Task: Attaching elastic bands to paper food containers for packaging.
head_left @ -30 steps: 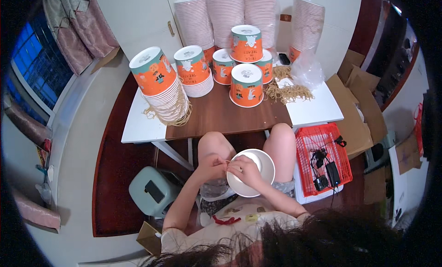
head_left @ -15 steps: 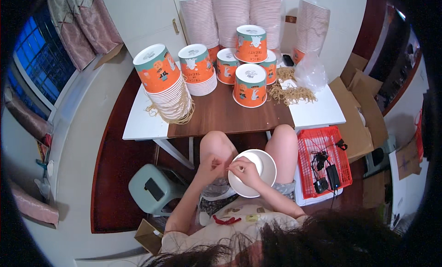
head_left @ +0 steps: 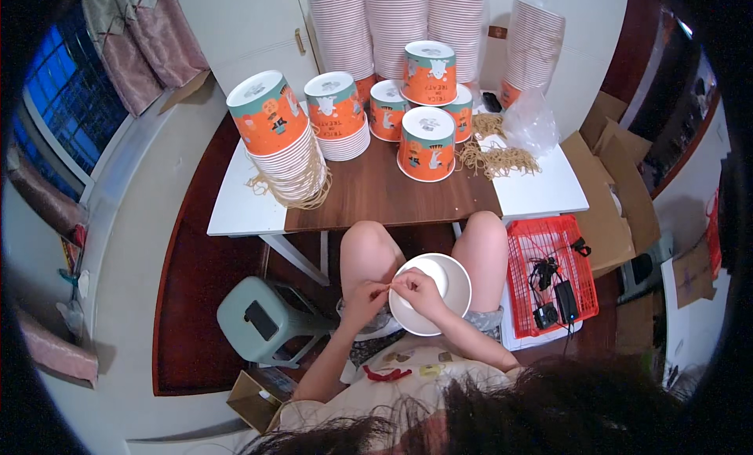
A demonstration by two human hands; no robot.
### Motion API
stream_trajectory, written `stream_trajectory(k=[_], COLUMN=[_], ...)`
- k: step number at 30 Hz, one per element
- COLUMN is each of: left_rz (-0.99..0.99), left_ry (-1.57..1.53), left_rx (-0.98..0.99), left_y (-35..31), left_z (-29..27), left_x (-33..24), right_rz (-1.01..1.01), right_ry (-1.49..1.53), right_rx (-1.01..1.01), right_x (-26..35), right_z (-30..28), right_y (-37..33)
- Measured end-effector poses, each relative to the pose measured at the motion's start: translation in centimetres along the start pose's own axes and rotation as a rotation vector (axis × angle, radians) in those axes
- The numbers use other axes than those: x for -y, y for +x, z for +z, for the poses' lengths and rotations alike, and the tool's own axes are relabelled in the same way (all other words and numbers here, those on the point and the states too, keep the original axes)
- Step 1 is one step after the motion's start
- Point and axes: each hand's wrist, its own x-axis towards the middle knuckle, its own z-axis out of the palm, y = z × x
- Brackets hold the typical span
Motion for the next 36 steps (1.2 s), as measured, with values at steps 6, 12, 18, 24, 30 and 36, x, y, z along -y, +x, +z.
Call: stream_trajectory(k=[6,12,18,24,30,36], left_rz=[0.029,-0.046,-0.098,0.061,0.047,0.096], left_ry=[0.022,-0.180,-0.319,-0.260,-0.321,-0.329], left_rx=[-0.224,-0.242,-0.206,-0.206,-0.209,-0.216], left_y=[-0.2,0.2,0.7,0.3,0.0,-0.2], left_z=[-0.3,0.1,0.6,1.4,1.6,1.6], left_x=[-1.1,-1.6,-1.5,-0.1,0.0,0.0], right_rz=[0.006,-0.004,-0.013,0.001,0.030,0.030], right_ry=[-0.001,0.014,0.023,0.030,0.049,0.037], right_rx=[-0.019,-0.033,-0.046,-0.046,-0.056,-0.081], right_x=[-0.2,0.0,0.2,0.5,0.5,0.2], right_z=[0.1,0.1,0.2,0.1,0.2,0.3], right_y=[-0.2,-0.1,0.0,0.0,0.0,0.1])
